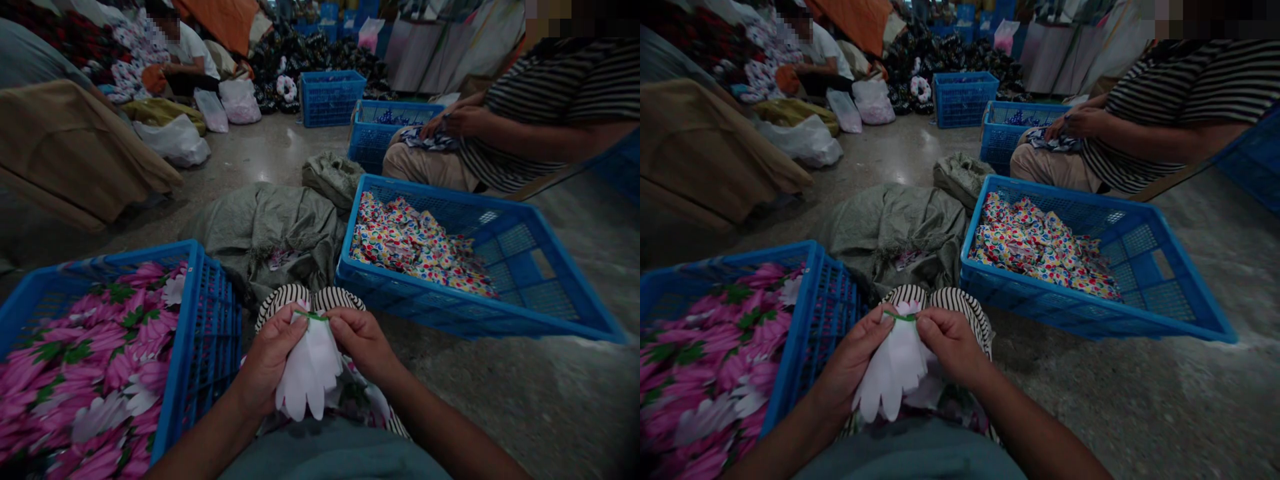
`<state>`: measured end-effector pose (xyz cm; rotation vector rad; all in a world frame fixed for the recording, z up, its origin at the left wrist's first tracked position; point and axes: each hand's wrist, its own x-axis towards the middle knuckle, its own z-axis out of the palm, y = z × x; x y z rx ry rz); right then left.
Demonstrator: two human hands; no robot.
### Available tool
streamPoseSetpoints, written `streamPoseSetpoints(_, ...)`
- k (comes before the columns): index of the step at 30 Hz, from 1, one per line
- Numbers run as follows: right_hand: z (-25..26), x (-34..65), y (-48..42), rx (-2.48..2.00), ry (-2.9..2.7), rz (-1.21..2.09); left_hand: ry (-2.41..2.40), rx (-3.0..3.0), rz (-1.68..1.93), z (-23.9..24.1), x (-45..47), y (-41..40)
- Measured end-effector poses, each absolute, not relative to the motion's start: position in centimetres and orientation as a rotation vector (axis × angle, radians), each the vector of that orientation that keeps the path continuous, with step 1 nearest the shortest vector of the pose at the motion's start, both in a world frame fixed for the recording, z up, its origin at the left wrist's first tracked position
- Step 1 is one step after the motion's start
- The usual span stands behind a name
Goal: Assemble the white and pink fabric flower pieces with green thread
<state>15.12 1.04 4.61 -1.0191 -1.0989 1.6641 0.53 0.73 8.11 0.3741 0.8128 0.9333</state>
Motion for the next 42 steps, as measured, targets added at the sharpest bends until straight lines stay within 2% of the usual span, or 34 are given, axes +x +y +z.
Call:
streamPoseSetpoints(5,5.0,16.4,1.7,-1.051,-1.024,1.627,0.826,0.408,0.932,8.2,0.3,0.8)
streamPoseSetpoints(12,5.7,18.3,1.9,-1.061,-1.470,1.599,0.839,0.422,0.914,8.0,0.3,0.7)
streamPoseSetpoints(20,4.1,16.9,0.4,-1.044,-1.047,1.646,0.858,0.396,0.988,8.0,0.1,0.6)
streamPoseSetpoints(26,4.6,16.9,0.0,-1.037,-1.218,1.527,0.884,0.421,1.070,8.1,0.2,0.9)
streamPoseSetpoints(30,5.6,16.5,0.4,-1.037,-1.357,1.599,0.933,0.451,1.114,8.3,0.1,0.9)
streamPoseSetpoints(36,5.6,15.5,1.0,-1.009,-1.250,1.729,0.978,0.487,1.091,8.3,0.1,0.4)
streamPoseSetpoints(42,5.5,15.2,1.0,-1.030,-1.179,1.710,0.955,0.507,1.061,8.2,0.4,0.2)
